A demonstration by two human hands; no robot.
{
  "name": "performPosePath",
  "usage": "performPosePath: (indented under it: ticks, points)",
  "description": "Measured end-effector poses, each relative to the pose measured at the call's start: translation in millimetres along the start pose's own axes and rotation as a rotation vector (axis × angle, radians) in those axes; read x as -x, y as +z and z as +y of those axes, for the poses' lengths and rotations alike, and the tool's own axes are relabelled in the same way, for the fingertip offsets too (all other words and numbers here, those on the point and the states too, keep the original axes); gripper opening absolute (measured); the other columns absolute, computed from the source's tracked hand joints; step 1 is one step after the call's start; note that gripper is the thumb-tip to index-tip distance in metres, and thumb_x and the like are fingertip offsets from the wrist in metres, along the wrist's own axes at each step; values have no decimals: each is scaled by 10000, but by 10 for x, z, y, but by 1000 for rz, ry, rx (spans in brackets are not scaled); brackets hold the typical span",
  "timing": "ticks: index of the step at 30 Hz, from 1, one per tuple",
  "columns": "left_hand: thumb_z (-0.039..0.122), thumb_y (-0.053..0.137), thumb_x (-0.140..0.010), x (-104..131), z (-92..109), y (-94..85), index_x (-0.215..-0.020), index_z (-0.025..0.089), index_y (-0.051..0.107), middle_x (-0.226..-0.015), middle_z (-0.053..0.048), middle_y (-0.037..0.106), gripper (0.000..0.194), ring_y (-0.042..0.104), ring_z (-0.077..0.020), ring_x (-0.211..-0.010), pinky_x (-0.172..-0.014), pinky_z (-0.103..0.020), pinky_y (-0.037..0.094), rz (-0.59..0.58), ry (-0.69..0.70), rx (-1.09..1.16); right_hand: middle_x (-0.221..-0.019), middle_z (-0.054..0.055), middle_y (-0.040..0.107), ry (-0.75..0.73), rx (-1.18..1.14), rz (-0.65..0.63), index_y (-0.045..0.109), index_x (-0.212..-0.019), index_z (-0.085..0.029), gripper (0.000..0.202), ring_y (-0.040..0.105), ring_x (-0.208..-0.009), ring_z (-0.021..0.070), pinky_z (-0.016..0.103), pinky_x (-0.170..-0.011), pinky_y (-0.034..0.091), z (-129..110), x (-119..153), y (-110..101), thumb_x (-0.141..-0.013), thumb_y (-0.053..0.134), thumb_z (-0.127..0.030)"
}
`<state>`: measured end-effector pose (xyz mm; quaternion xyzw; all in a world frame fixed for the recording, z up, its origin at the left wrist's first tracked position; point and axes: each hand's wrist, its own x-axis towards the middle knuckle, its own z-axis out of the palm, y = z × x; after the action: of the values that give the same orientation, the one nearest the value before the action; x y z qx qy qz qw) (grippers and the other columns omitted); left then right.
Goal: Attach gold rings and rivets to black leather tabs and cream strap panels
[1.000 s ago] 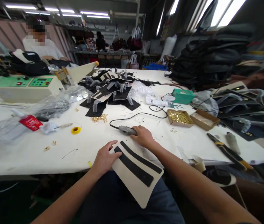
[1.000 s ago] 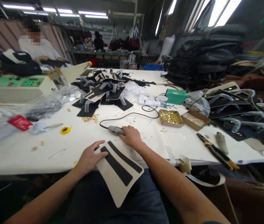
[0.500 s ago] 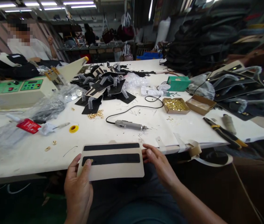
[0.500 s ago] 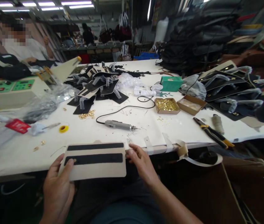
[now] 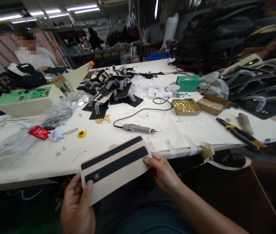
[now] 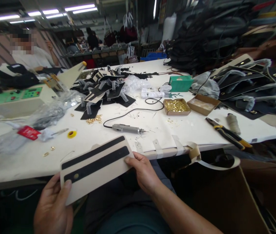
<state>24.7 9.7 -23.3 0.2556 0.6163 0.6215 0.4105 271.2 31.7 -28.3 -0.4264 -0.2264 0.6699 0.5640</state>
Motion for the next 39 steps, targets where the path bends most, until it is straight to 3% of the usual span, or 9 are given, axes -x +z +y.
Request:
performPosePath:
  ticks: [3,6,10,14,16,18,20,27,39]
  points:
    - [417,913,-756,-43,24,-89,-1304,282,677,-1076,6,722,612,681,-142,-1055,-957,-251,562,-1,166,-118,-771,16,722,-47,69,-41,787,-908,-181,164,610,-704,168,287,-727,488,-125,-47,-1,-811,757,-311]
    - [385,907,-760,-52,79,-111,-1302,248,668,-1081,-11,707,608,676,-136,-971,-846,-221,563,4,381,-283,-739,6,674,-140,343,-115,745,-828,-174,177,578,-678,159,272,-657,447,-264,-49,19,-882,716,-340]
    - [382,858,-807,10,162,-23,-1310,213,653,-1134,-65,696,569,684,-177,-883,-778,-305,591,-132,592,-466,-770,24,666,-542,794,-289,731,-822,-184,168,589,-705,158,274,-647,435,-388,22,158,-936,610,-204]
    - [308,887,-773,-19,311,95,-1496,272,532,-1486,-131,567,806,607,-330,-1283,-1075,-517,531,-268,996,-688,-972,82,763,-1072,1100,-485,733,-1186,-206,351,658,-790,189,323,-716,497,-369,117,297,-895,563,-107]
    - [229,796,-858,-78,412,120,-1439,280,588,-1448,-115,630,619,540,-355,-1392,-1177,-600,434,-433,1159,-713,-992,97,773,-1196,1139,-514,704,-1262,-190,382,672,-799,205,348,-724,528,-327,157,320,-901,589,-137]
    - [158,681,-941,-134,502,117,-1297,287,681,-1277,-75,738,379,597,-318,-1334,-1158,-591,461,-599,1227,-698,-997,102,776,-1244,1117,-510,703,-1280,-182,378,695,-831,217,359,-741,562,-280,183,314,-915,609,-160]
    - [136,623,-982,-167,566,96,-1212,273,722,-1169,-64,777,284,651,-286,-1246,-1077,-534,537,-667,1283,-691,-1005,100,780,-1256,1086,-477,716,-1284,-195,379,718,-872,222,359,-757,587,-232,195,291,-922,611,-157]
    - [96,725,-921,-149,661,40,-1163,229,773,-1186,-74,722,280,663,-255,-1126,-957,-424,578,-613,1561,-813,-1098,101,799,-1284,1047,-391,759,-1230,-240,346,736,-1042,252,392,-834,618,-100,179,203,-919,632,-156]
    - [59,785,-852,-141,748,65,-1089,265,785,-1174,-37,677,314,666,-216,-1075,-903,-372,596,-657,1664,-840,-1297,133,703,-1252,1021,-351,750,-1262,-241,355,635,-1241,325,501,-998,570,-18,203,109,-936,609,-243]
